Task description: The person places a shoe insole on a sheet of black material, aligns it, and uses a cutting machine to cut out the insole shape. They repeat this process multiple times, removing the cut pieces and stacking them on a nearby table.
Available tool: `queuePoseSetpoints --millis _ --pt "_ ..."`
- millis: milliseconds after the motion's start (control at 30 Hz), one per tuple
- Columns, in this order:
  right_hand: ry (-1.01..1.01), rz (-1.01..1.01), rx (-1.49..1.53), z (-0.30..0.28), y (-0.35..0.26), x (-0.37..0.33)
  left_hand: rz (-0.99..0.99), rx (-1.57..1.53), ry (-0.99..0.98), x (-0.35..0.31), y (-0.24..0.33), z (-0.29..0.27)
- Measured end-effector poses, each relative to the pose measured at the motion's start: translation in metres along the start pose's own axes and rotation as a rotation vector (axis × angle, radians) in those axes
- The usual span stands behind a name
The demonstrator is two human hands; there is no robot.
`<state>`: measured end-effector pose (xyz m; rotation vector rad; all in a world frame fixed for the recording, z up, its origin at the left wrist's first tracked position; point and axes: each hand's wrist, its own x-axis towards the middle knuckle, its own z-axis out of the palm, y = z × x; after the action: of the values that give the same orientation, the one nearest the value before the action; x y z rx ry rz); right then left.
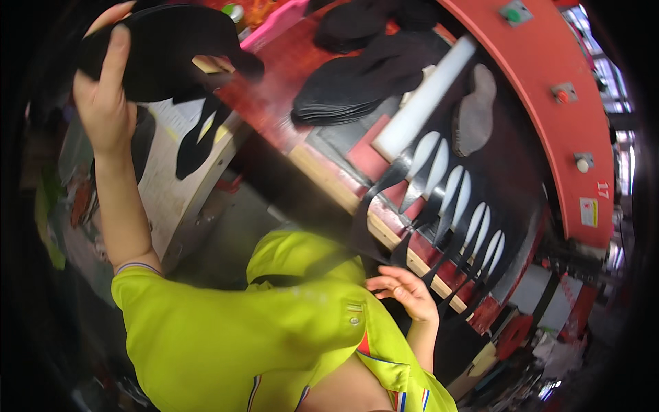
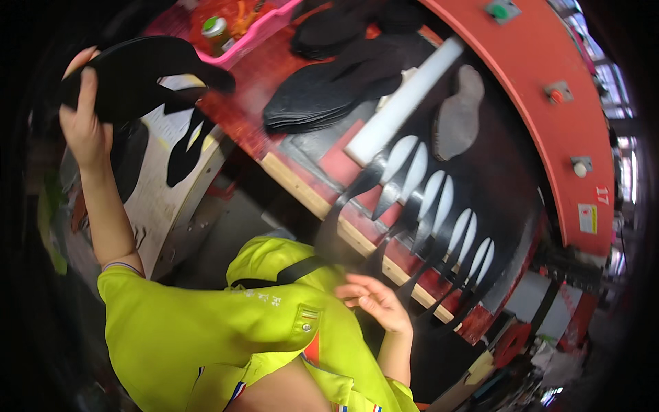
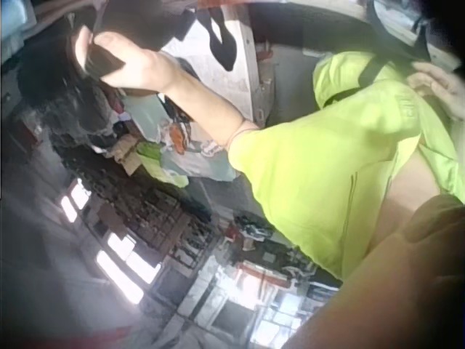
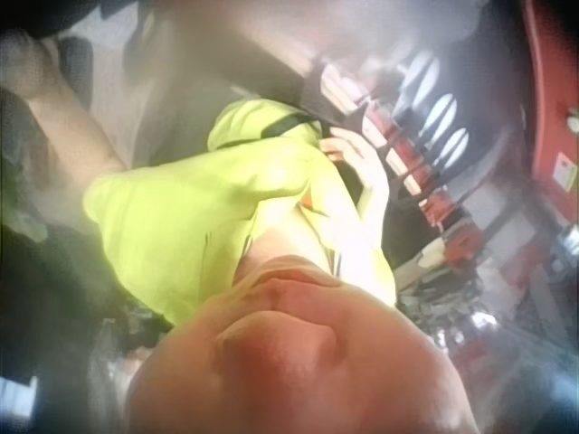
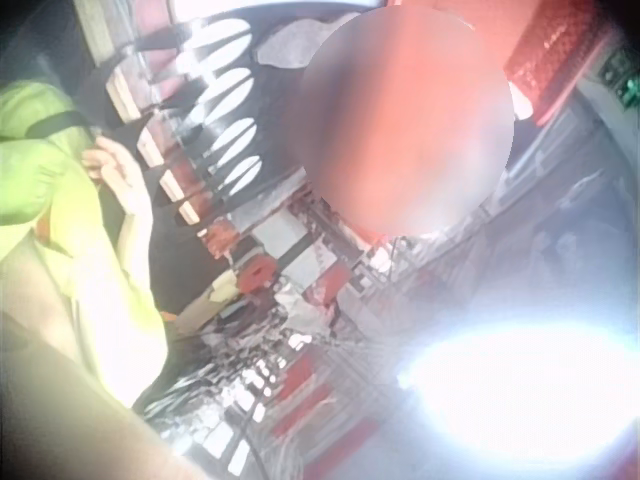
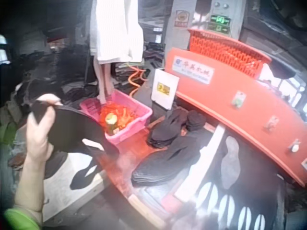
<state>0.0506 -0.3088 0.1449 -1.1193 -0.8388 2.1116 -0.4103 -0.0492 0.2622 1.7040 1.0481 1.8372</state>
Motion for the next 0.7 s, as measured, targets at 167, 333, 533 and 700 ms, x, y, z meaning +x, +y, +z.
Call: queuePoseSetpoints --millis 167,333,533,700 --pt "-0.119 0.109 -0.025 -0.009 -0.013 0.008 -0.266 0.299 -0.217 0.009 -0.043 -0.068" --pt "-0.045 0.021 -0.015 -0.009 -0.011 0.013 -0.217 0.320 -0.192 0.011 -0.081 -0.081" --pt "0.209 -0.082 -0.066 -0.005 -0.005 0.035 -0.233 0.404 -0.349 -0.032 -0.121 -0.113" --pt "0.298 -0.099 -0.098 0.000 -0.003 0.050 -0.460 0.672 -0.406 -0.162 -0.201 -0.156"
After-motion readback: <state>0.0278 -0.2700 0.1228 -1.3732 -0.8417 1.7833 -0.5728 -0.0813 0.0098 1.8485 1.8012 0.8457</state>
